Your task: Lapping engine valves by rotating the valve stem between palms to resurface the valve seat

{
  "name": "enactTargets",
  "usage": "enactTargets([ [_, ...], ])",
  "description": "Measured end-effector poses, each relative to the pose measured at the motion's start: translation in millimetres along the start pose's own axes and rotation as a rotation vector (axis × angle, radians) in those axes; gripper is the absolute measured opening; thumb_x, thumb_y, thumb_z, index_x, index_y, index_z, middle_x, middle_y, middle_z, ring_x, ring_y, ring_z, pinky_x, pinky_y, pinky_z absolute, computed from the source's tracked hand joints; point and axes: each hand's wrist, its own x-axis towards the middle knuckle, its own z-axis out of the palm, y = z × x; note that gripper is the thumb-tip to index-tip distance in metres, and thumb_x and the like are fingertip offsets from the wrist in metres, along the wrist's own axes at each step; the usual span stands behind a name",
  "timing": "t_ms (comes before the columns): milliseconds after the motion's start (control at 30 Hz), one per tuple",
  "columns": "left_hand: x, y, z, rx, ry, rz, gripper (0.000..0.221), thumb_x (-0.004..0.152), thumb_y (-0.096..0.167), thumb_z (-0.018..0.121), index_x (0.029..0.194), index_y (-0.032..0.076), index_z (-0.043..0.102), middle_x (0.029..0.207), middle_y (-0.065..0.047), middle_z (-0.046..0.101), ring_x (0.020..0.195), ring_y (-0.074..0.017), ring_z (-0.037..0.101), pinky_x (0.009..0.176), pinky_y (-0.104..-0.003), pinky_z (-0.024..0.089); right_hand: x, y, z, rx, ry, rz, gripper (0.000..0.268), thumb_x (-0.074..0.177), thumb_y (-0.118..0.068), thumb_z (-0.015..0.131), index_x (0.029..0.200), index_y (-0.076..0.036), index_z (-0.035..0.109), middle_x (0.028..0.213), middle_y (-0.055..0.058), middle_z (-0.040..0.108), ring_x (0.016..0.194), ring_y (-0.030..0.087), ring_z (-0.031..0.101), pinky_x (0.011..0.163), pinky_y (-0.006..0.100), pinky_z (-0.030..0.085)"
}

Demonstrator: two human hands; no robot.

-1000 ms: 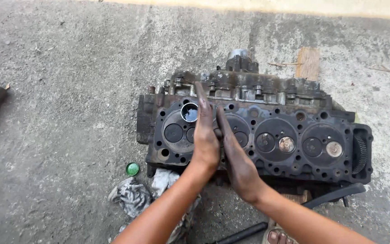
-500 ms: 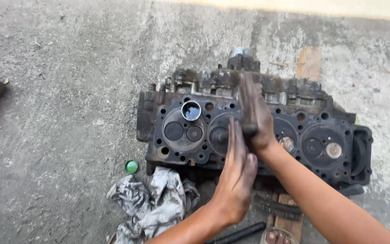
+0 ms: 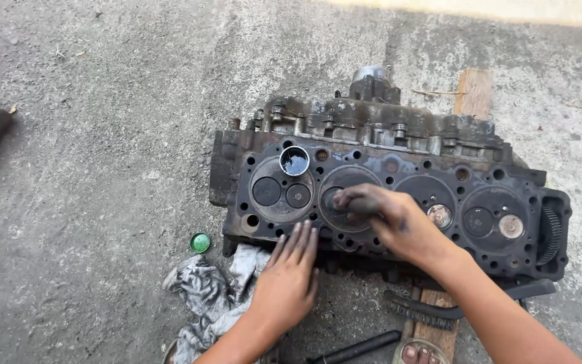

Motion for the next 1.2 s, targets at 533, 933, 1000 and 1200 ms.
enactTargets([
  [533, 5, 3, 12, 0.1, 0.005, 0.112, 0.079, 0.095, 0.023, 0.061, 0.165, -0.012, 0.045, 0.179, -0.029, 0.042, 0.168, -0.0394, 0.038, 0.133, -0.056, 0.029, -23, 19, 30, 0.075, 0.23, -0.075, 0.041, 0.09, 0.02, 0.065, 0.119, -0.008, 0.072, 0.139, 0.005, 0.08, 0.097, 0.019, 0.086, 0.082, 0.028, 0.073],
  [933, 7, 5, 4, 0.076, -0.023, 0.102, 0.08, 0.097, 0.022, 0.06, 0.166, -0.012, 0.043, 0.179, -0.031, 0.04, 0.169, -0.0393, 0.035, 0.134, -0.057, 0.026, -9, -4, 28, 0.05, 0.247, 0.017, 0.04, 0.088, 0.018, 0.068, 0.122, -0.001, 0.077, 0.128, 0.005, 0.084, 0.092, 0.016, 0.086, 0.078, 0.026, 0.069],
  [1000, 11, 6, -4, -0.051, -0.025, 0.085, 0.077, 0.108, 0.028, 0.058, 0.168, -0.014, 0.036, 0.179, -0.034, 0.038, 0.169, -0.0415, 0.034, 0.136, -0.057, 0.023, -5, -10, 26, 0.103, 0.226, 0.0, 0.052, 0.08, 0.019, 0.075, 0.128, 0.0, 0.072, 0.124, 0.008, 0.087, 0.101, 0.016, 0.086, 0.09, 0.027, 0.072],
  [1200, 88, 55, -88, -0.839, 0.313, -0.049, 0.091, 0.117, 0.074, -0.002, 0.178, 0.007, -0.004, 0.193, -0.022, -0.002, 0.181, -0.0416, 0.004, 0.148, -0.06, 0.006, 16, -40, 13, 0.425, 0.175, -0.035, 0.105, 0.113, -0.09, 0.033, 0.172, -0.003, 0.034, 0.185, 0.021, 0.036, 0.177, 0.036, 0.03, 0.15, 0.053, 0.018],
])
